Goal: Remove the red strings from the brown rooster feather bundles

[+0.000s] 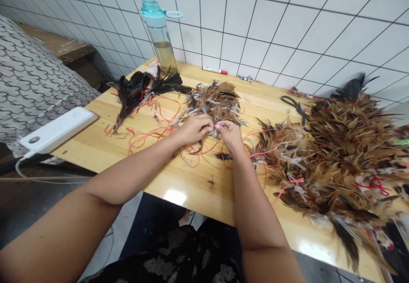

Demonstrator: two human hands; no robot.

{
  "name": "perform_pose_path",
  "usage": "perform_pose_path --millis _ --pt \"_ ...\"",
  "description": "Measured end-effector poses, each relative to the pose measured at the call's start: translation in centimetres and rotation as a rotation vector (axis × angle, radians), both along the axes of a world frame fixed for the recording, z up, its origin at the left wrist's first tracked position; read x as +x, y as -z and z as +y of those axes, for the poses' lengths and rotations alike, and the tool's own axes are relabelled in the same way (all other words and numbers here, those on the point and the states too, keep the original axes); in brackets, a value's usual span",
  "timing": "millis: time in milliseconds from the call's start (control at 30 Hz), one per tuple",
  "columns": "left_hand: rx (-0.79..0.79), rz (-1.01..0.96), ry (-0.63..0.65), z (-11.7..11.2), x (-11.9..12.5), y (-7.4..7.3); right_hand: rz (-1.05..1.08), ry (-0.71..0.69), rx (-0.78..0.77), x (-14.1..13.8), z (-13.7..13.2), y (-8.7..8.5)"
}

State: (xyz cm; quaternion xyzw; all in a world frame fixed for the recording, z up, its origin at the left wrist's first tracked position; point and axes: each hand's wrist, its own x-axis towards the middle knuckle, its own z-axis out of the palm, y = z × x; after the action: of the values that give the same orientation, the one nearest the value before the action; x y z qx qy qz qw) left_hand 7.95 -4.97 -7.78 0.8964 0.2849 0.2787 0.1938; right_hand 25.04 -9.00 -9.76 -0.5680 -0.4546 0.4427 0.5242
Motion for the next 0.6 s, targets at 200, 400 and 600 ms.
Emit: perform_pose_path --millis 200,400,600 --pt "-0.037 -0.025 -0.023 -0.10 0.02 -0.29 0.009 -0.042 0.013 -0.05 -0.24 -0.25" --pt "-0.220 -0.202 -0.132 0.01 0.06 -0.70 -0.049 -0.045 0.049 0.19 0.01 -0.09" --pt "-0.790 -0.637 0.028 -0.65 0.83 -0.27 -0.077 -0.057 0.099 0.02 0.09 0.09"
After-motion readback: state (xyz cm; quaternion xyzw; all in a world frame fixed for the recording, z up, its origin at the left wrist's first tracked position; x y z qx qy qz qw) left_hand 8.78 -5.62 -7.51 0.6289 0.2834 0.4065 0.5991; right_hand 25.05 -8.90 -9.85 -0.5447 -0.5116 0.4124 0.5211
